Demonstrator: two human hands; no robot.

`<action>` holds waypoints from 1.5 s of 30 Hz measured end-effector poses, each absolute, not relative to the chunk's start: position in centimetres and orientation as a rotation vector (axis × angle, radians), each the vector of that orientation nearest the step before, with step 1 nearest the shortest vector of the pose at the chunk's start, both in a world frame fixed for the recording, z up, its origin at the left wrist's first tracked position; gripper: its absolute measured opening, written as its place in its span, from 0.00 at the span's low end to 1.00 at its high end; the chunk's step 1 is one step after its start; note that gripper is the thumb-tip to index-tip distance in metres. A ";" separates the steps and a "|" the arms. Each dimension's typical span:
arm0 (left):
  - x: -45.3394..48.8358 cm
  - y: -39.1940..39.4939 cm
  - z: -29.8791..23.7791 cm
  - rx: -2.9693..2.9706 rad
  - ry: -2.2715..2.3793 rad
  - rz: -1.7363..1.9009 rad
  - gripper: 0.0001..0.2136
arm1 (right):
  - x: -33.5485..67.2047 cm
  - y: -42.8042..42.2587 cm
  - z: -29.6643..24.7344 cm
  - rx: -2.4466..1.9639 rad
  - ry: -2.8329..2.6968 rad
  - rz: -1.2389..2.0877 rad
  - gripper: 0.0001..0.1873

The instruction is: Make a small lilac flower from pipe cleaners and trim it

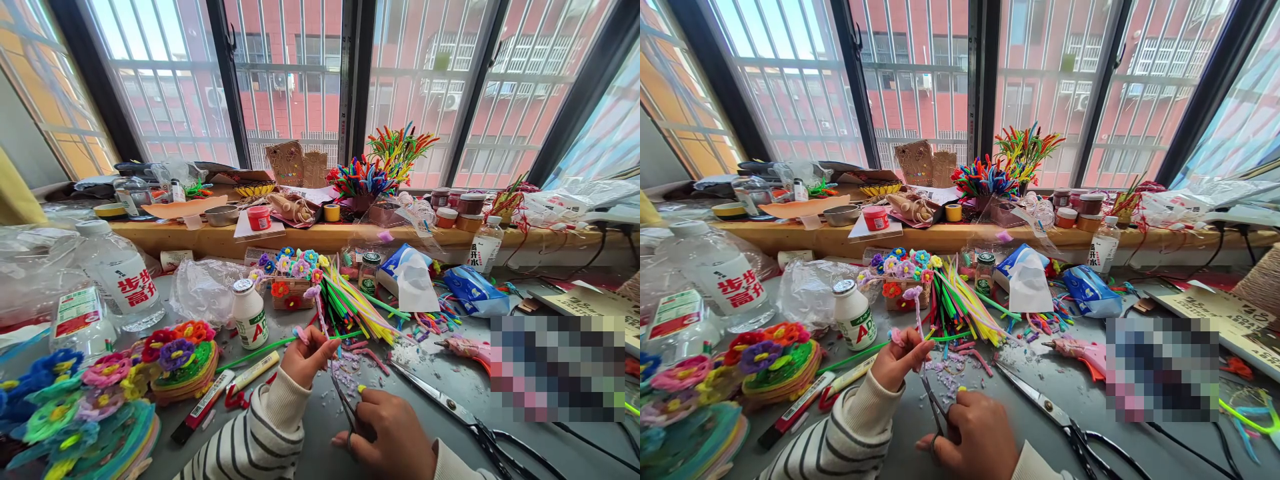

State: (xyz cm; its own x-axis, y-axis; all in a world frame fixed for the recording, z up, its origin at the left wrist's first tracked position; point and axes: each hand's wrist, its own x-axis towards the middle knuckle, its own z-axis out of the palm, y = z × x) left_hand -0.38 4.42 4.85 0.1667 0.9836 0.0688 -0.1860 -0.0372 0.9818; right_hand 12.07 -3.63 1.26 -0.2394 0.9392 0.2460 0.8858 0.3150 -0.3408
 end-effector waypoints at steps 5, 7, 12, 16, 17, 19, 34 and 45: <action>-0.5 4.7 4.6 1.182 0.928 1.240 0.15 | 12.1 -3.5 0.9 -1.621 -2.186 0.136 0.19; -0.5 4.8 4.6 1.182 0.941 1.259 0.15 | 12.1 -3.5 0.7 -1.623 -2.178 0.116 0.17; -0.5 5.0 4.5 1.173 0.959 1.286 0.15 | 12.2 -3.6 0.6 -1.637 -2.144 0.140 0.16; -0.4 4.9 4.6 1.175 0.949 1.286 0.15 | 12.1 -3.7 1.2 -1.615 -2.128 0.225 0.18; -0.4 4.8 4.6 1.176 0.945 1.280 0.15 | 12.0 -3.7 1.3 -1.608 -2.130 0.240 0.19; -0.4 4.6 4.8 1.174 0.936 1.264 0.16 | 12.0 -3.7 1.5 -1.599 -2.141 0.259 0.21; -0.4 4.1 5.1 1.242 0.898 1.185 0.15 | 12.0 -3.7 0.9 -1.546 -2.219 0.300 0.23; -0.4 4.2 5.1 1.214 0.911 1.194 0.15 | 12.0 -3.5 1.3 -1.589 -2.228 0.218 0.20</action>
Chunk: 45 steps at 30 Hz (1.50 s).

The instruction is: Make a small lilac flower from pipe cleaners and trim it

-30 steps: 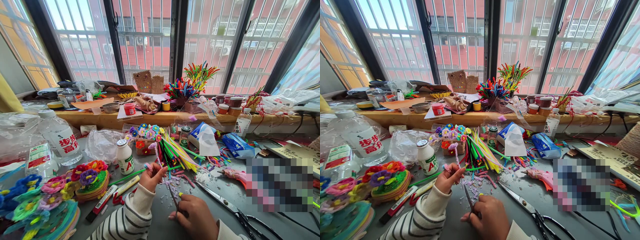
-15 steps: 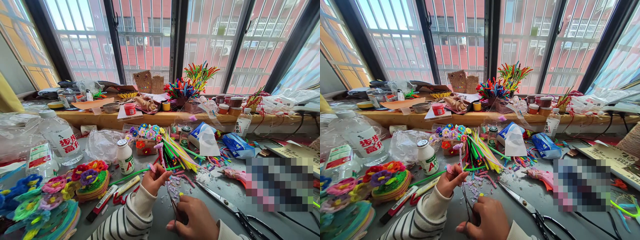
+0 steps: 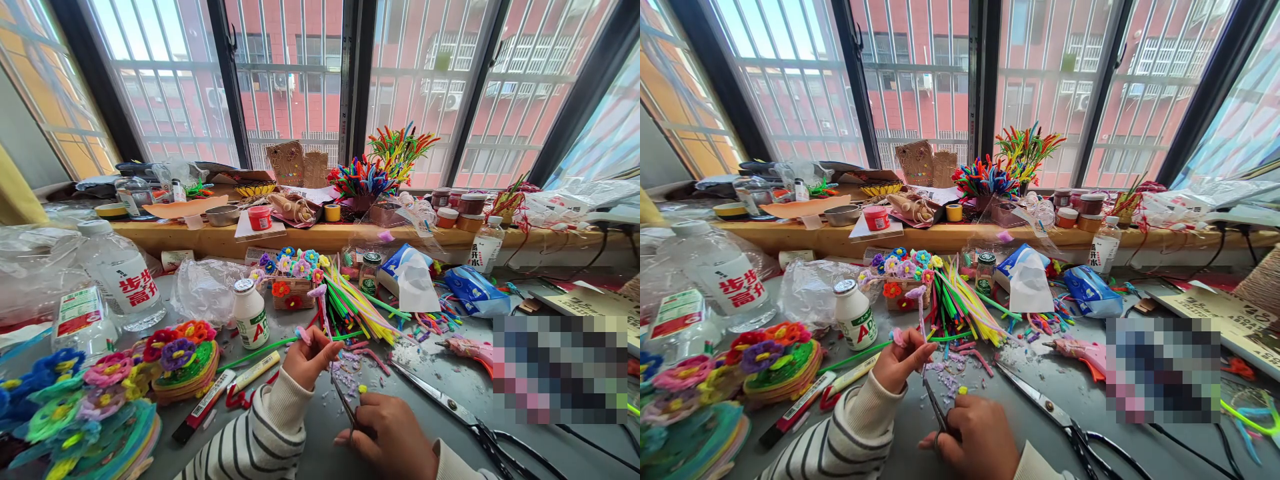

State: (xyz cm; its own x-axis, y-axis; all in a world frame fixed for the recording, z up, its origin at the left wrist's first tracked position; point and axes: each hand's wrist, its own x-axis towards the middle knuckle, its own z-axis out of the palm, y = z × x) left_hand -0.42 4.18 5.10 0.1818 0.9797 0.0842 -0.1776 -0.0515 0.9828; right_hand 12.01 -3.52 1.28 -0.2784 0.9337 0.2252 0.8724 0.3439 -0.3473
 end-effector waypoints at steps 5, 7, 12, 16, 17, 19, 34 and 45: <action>-0.4 4.5 4.8 1.180 0.911 1.219 0.14 | 12.0 -3.6 0.8 -1.579 -2.199 0.188 0.19; -0.4 4.5 4.6 1.157 0.868 1.219 0.14 | 12.0 -3.5 0.8 -1.591 -2.183 0.187 0.18; -0.3 4.7 4.2 1.131 0.866 1.211 0.14 | 12.1 -3.4 0.8 -1.616 -2.141 0.194 0.18; -0.4 4.9 4.2 1.084 0.888 1.169 0.13 | 12.2 -3.4 0.5 -1.601 -2.117 0.214 0.17; -0.4 4.9 4.3 1.052 0.885 1.154 0.13 | 12.2 -3.4 0.5 -1.599 -2.107 0.225 0.17; -0.5 5.1 4.4 0.992 0.869 1.131 0.14 | 12.2 -3.4 0.5 -1.591 -2.089 0.251 0.18; -0.7 5.3 4.5 0.933 0.722 1.037 0.14 | 12.2 -3.5 1.0 -1.272 -2.122 0.605 0.35; -0.4 4.7 5.0 1.018 0.748 1.014 0.15 | 12.1 -3.6 1.2 -1.257 -2.161 0.627 0.36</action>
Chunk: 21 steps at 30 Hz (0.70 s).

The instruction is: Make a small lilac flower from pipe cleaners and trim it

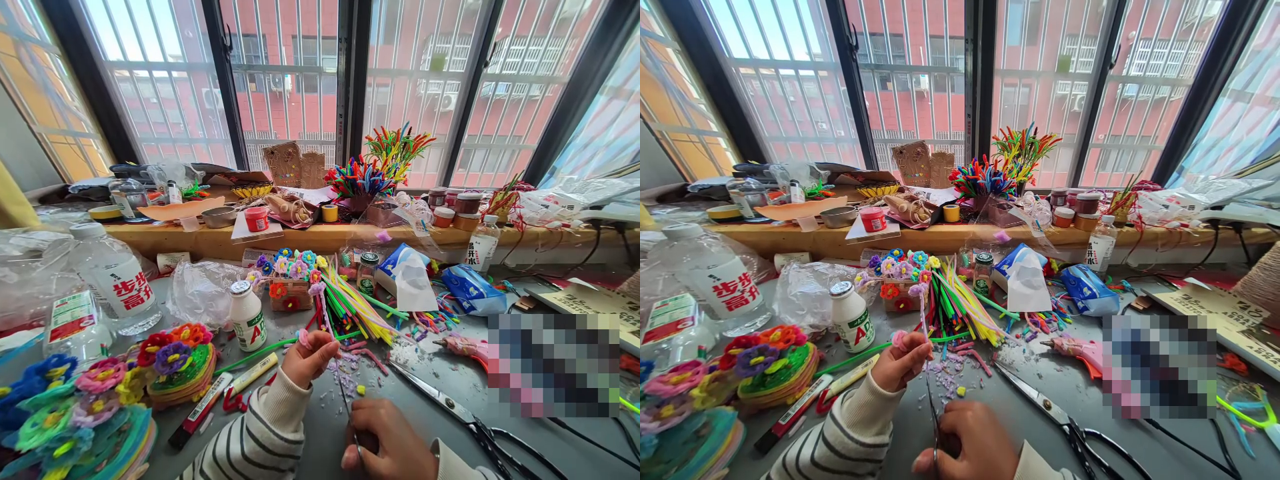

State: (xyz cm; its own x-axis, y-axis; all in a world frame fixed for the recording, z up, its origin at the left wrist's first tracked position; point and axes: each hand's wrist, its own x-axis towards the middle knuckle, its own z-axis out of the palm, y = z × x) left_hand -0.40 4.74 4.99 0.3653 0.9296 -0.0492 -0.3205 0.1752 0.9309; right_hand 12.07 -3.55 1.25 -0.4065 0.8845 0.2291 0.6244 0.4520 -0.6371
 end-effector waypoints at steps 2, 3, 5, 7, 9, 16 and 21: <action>-0.4 4.7 5.1 1.018 0.759 1.017 0.15 | 12.1 -3.5 1.3 -1.255 -2.159 0.621 0.36; -0.4 4.6 5.1 1.025 0.766 1.022 0.15 | 12.0 -3.5 1.3 -1.256 -2.159 0.615 0.36; -0.3 4.5 5.1 1.054 0.785 1.036 0.15 | 12.0 -3.4 1.2 -1.264 -2.154 0.605 0.37; -0.3 4.5 5.0 1.091 0.800 1.057 0.15 | 12.0 -3.3 1.2 -1.273 -2.150 0.581 0.36; -0.3 4.4 4.9 1.122 0.810 1.076 0.15 | 12.0 -3.3 1.0 -1.282 -2.140 0.554 0.36; -0.4 4.5 4.7 1.159 0.841 1.080 0.15 | 12.1 -3.5 0.4 -1.441 -2.184 0.310 0.25; -0.3 4.6 4.7 1.163 0.849 1.108 0.15 | 12.0 -3.7 0.8 -1.546 -2.166 0.147 0.21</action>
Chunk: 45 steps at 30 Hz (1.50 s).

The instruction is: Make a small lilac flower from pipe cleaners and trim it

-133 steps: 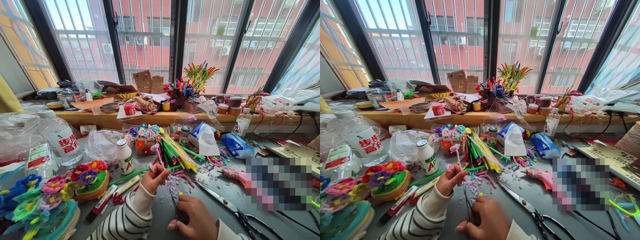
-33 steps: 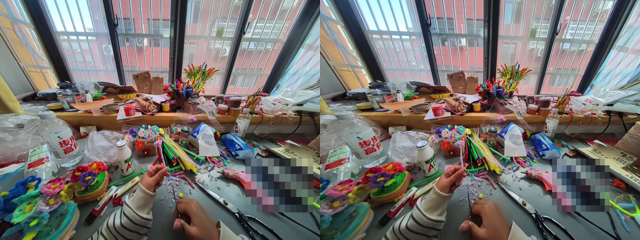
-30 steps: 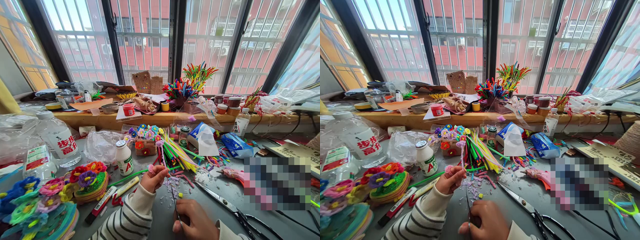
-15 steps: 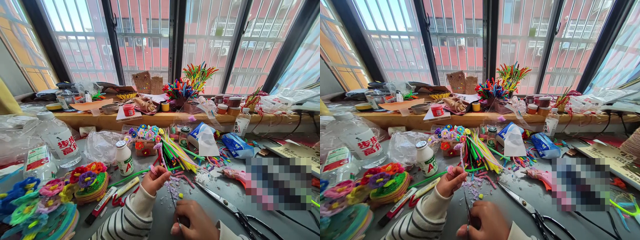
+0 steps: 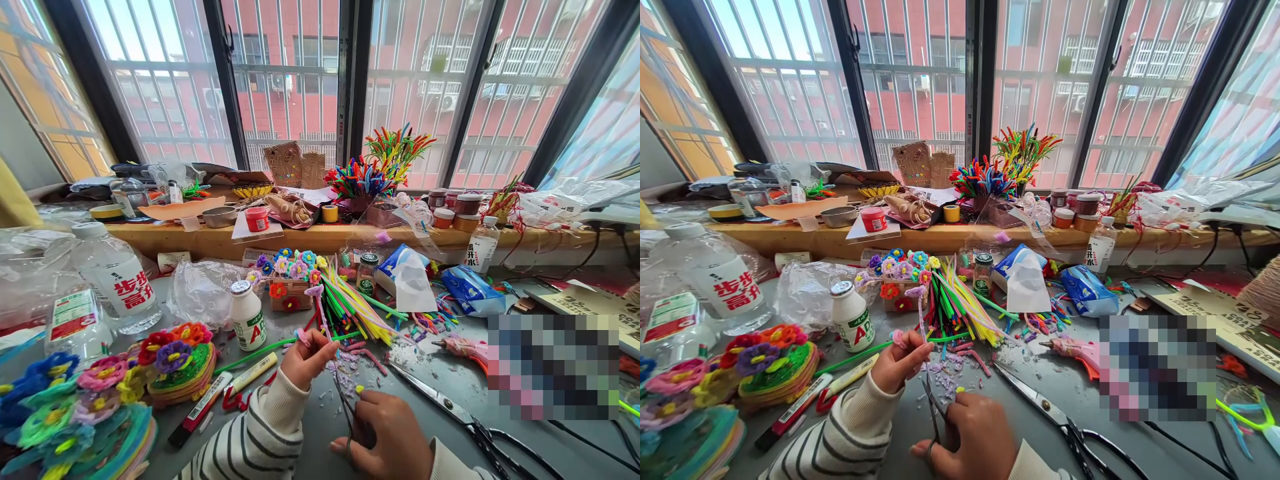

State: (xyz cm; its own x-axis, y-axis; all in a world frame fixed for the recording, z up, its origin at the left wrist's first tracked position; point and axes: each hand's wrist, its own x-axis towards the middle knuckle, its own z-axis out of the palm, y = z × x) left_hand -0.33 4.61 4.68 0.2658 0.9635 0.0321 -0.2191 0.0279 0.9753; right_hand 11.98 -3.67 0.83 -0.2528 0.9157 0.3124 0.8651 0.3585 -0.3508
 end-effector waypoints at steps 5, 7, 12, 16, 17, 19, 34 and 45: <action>-0.4 4.7 4.7 1.162 0.862 1.161 0.15 | 12.0 -3.8 1.2 -1.524 -2.137 0.153 0.22; -0.4 4.7 4.8 1.151 0.855 1.176 0.15 | 12.1 -3.9 1.3 -1.521 -2.090 0.189 0.22; -0.3 4.5 5.0 1.145 0.833 1.175 0.15 | 12.2 -3.7 1.2 -1.453 -2.044 0.389 0.26; -0.3 4.4 5.1 1.152 0.824 1.172 0.15 | 12.1 -3.4 1.1 -1.366 -2.052 0.589 0.30; -0.3 4.4 5.1 1.150 0.823 1.171 0.14 | 12.1 -3.4 1.1 -1.364 -2.041 0.626 0.31; -0.3 4.5 5.1 1.142 0.821 1.168 0.14 | 12.1 -3.3 1.1 -1.338 -2.024 0.700 0.32; -0.2 4.4 5.2 1.168 0.837 1.133 0.17 | 12.3 -3.4 1.3 -1.062 -1.974 1.136 0.36; -0.3 4.6 4.7 1.173 0.823 1.089 0.16 | 12.2 -3.5 1.1 -1.052 -2.003 1.106 0.36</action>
